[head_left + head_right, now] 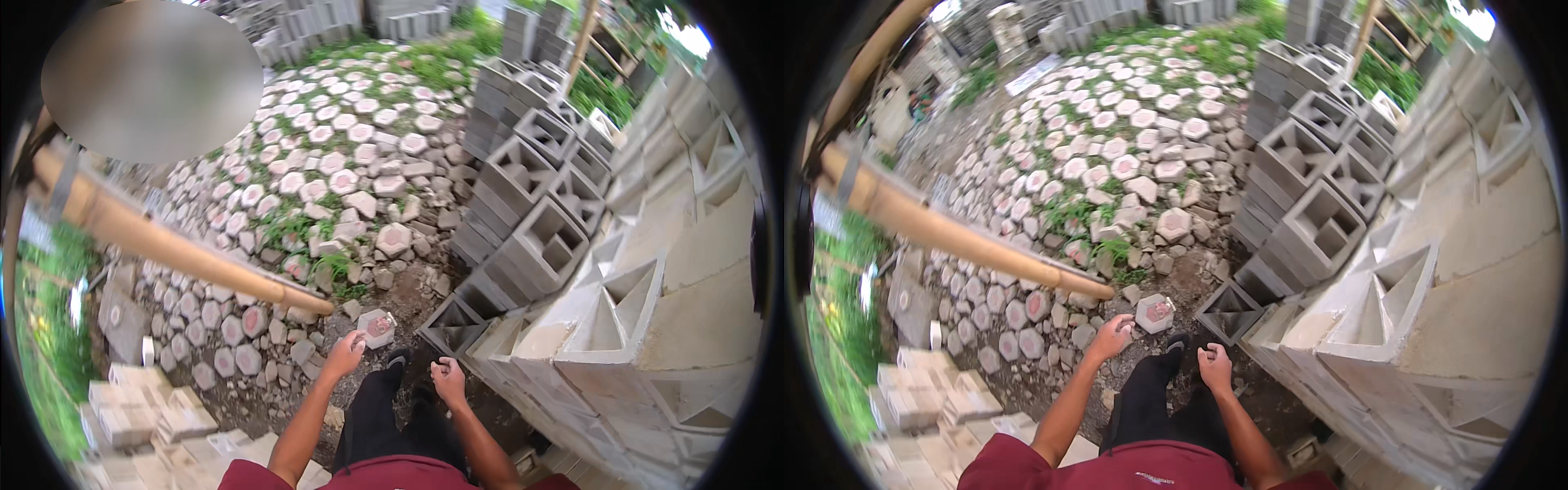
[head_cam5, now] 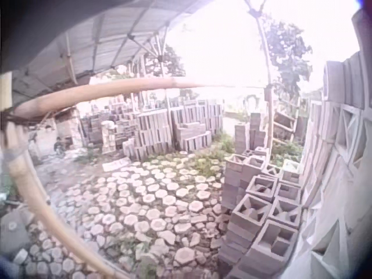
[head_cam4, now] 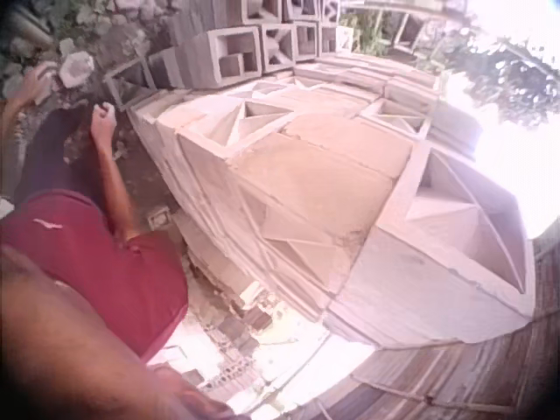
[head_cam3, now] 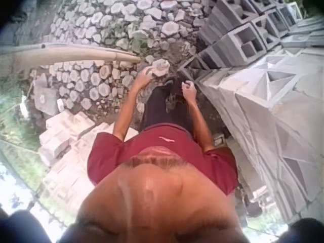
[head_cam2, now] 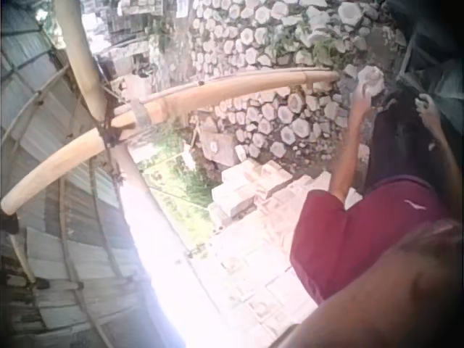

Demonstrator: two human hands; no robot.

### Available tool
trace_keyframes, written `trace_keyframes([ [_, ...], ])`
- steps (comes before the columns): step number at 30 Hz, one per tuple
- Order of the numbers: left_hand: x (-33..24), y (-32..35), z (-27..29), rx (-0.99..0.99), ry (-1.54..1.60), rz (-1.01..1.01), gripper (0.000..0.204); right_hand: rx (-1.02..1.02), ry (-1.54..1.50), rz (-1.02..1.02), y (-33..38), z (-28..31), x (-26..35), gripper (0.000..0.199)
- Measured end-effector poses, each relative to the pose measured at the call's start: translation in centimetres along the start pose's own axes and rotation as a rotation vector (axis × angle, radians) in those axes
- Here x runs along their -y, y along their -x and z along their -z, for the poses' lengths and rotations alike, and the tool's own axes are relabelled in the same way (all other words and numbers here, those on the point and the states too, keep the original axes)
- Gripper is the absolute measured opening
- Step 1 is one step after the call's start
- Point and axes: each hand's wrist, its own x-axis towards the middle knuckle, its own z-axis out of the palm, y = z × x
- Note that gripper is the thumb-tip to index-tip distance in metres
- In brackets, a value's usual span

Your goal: The person picks up concrete blocks one by one from the ground and stacks them neatly on top of an existing pile of blocks.

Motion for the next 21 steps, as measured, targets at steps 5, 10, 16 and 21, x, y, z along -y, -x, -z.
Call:
trace_keyframes([
  [5, -5.4, 10.2, -0.2, -0.202, 0.227, 0.019, 0.035, 0.339, 0.627, -0.001, 3.2, 3.8, 0.3, 0.047],
  [10, -3.4, 20.9, -0.3, -0.483, 0.197, 0.095, 0.039, 0.498, 0.625, 0.162, 3.4, 2.4, -1.5, 0.038],
  [16, 0.0, 29.9, 3.8, -0.837, 0.208, 0.192, 0.037, 0.758, 0.56, 0.313, 4.6, -7.1, 4.8, 0.026],
  [21, 3.8, 33.5, 6.3, -1.033, 0.285, 0.206, 0.04, 0.965, 0.603, 0.524, 8.3, -17.2, 12.5, 0.029],
])
